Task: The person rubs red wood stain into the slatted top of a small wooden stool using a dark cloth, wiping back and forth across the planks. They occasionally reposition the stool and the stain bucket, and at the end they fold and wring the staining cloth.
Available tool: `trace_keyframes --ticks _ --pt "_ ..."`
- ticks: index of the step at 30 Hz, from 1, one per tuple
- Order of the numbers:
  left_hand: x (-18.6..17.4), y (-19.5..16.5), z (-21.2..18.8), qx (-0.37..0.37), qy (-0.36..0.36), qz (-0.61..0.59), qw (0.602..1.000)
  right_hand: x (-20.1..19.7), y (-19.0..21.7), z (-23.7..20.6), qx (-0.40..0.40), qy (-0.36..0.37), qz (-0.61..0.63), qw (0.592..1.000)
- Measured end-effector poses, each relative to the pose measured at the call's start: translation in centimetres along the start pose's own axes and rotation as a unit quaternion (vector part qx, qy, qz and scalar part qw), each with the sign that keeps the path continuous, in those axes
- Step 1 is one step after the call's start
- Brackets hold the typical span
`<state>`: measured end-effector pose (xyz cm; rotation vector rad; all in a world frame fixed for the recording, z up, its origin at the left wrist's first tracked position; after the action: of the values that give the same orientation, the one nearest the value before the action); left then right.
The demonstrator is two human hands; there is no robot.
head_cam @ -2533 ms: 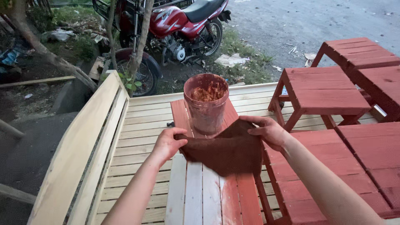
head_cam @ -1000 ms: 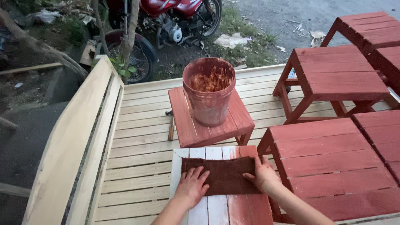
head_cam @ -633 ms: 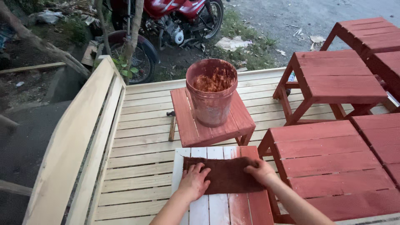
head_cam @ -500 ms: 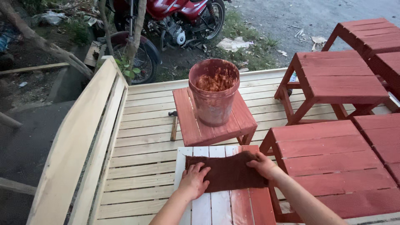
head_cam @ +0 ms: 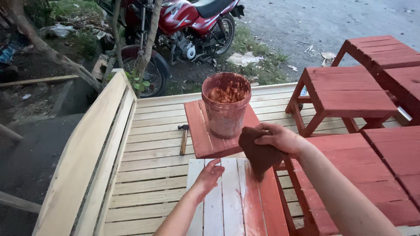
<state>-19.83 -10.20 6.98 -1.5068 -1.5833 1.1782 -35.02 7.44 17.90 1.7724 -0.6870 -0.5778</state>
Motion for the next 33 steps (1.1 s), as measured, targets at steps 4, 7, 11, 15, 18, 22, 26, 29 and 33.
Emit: trace_keyframes --ticks 4,7,11,15,18,22,26,29,33 --pt "-0.5 1.0 -1.0 -0.032 0.026 -0.072 0.997 3.5 -3.5 1.4 0.074 0.022 -0.075 0.994" --pt "-1.3 2.4 -0.8 -0.03 -0.002 -0.078 0.997 7.3 -5.4 2.9 -0.037 0.036 -0.144 0.988" --pt "-3.0 3.3 0.2 0.004 -0.102 0.029 0.994 8.9 -9.0 3.7 -0.066 0.017 -0.155 0.986" --pt "-3.8 3.7 0.1 0.009 -0.157 0.191 0.969 6.6 -11.6 2.2 0.034 -0.041 -0.465 0.884" --pt "-3.4 2.8 -0.1 0.043 -0.191 0.334 0.922 9.8 -8.1 0.1 -0.149 -0.033 -0.566 0.81" --pt "-1.9 3.1 -0.6 0.067 -0.214 0.443 0.868 13.7 -12.8 -0.2 -0.009 0.124 -0.648 0.751" --pt "-0.4 4.3 -0.3 0.117 -0.221 0.478 0.842 13.7 -13.6 -0.7 -0.036 0.069 -0.598 0.798" --pt "0.9 5.3 -0.7 0.173 -0.243 0.506 0.809 12.6 -15.1 -3.4 -0.055 0.034 -0.569 0.82" --pt "2.0 7.2 -0.4 0.189 -0.23 0.538 0.788 10.9 -18.5 -5.1 0.04 0.013 -0.62 0.783"
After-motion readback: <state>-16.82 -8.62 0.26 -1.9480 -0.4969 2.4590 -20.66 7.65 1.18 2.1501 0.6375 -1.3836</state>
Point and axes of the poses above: each hand's wrist, its own z-axis towards the middle knuckle, its own x-axis out of the palm, y = z × x, the point moved 10 cm from there along z, towards the middle knuckle, and after that the axes turned 5 degrees about z, right-handed, at the moved point
